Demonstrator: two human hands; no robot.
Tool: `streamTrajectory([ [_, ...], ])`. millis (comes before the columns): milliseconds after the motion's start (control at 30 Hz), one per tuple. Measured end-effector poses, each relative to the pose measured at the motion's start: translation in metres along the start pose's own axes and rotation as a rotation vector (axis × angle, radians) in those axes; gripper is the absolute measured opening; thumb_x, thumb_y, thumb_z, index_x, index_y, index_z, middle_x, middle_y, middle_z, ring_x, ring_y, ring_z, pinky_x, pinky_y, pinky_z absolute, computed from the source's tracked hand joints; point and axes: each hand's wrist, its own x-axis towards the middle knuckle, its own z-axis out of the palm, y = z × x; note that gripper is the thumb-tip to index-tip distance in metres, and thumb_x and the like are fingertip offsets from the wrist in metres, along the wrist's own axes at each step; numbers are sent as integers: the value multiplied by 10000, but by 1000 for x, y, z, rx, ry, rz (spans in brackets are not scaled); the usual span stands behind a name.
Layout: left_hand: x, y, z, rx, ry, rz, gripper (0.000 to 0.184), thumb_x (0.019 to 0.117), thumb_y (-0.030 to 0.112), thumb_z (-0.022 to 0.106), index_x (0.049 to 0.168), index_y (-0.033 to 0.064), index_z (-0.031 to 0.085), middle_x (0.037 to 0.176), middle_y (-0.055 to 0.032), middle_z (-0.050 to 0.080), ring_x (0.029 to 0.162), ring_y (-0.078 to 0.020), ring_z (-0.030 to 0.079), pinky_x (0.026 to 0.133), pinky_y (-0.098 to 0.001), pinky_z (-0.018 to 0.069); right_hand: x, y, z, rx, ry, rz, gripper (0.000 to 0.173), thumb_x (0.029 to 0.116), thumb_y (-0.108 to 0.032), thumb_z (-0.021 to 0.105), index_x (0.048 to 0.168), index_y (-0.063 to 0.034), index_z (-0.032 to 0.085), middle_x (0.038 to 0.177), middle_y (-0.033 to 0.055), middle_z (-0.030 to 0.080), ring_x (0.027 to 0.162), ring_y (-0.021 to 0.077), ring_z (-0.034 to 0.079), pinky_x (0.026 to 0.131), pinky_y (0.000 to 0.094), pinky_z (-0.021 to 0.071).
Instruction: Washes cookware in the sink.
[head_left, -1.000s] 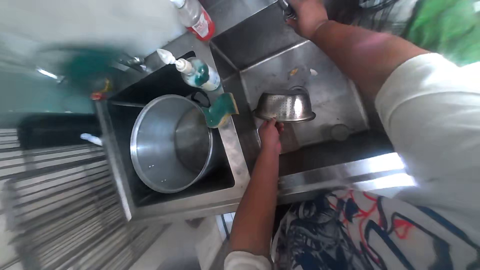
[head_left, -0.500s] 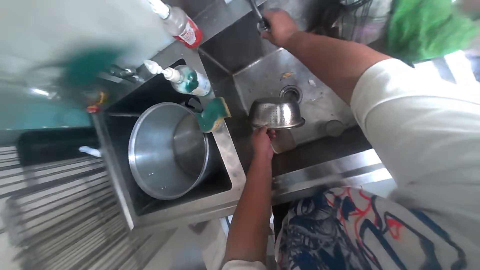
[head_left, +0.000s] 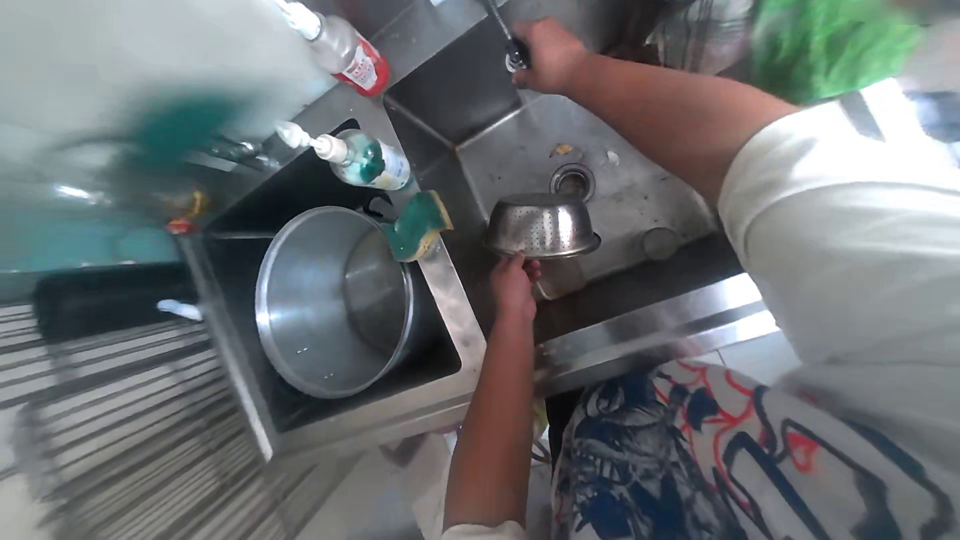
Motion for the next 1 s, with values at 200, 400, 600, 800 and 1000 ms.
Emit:
streamTrajectory([
  [200, -6, -2, -11, -27, 6, 6, 180, 1092, 102, 456, 1117, -43, 560, 854, -96, 600, 672, -135, 608, 646, -263, 544, -18, -8, -17, -75, -62, 4, 432, 877, -164, 779, 1264, -44, 631, 1190, 215, 678, 1150, 404, 648, 1006, 626, 488],
  [400, -8, -7, -19, 7, 0, -11, 193, 1102, 121, 444, 1118, -40, 549, 849, -94, 597, 679, -129, 609, 663, -257, 544, -11, 7, -4, -52, 26, 29, 449, 920, -152, 733, 1339, -57, 601, 1243, 228, 671, 1208, 425, 630, 1047, 630, 472],
  [600, -9, -14, -23, -21, -3, -8, 199, 1101, 121, 443, 1093, -38, 562, 815, -87, 604, 658, -130, 607, 652, -261, 544, -2, 7, 0, -69, 17, 68, 493, 900, -138, 733, 1361, -60, 578, 1294, 230, 649, 1244, 426, 611, 1054, 639, 465],
  [800, -10, -11, -22, -23, -15, -14, 186, 1096, 115, 456, 1111, -37, 562, 845, -94, 606, 670, -128, 608, 644, -252, 539, -24, -7, -13, -98, -29, 34, 456, 898, -172, 766, 1304, -36, 609, 1229, 238, 664, 1202, 432, 624, 1047, 629, 466],
  [1000, -6, -10, -18, -8, -25, -27, 181, 1097, 114, 452, 1094, -32, 559, 836, -89, 603, 669, -124, 611, 645, -252, 544, -14, -6, 4, -12, 15, 35, 467, 900, -162, 758, 1318, -33, 595, 1220, 231, 669, 1178, 416, 641, 1031, 611, 486],
])
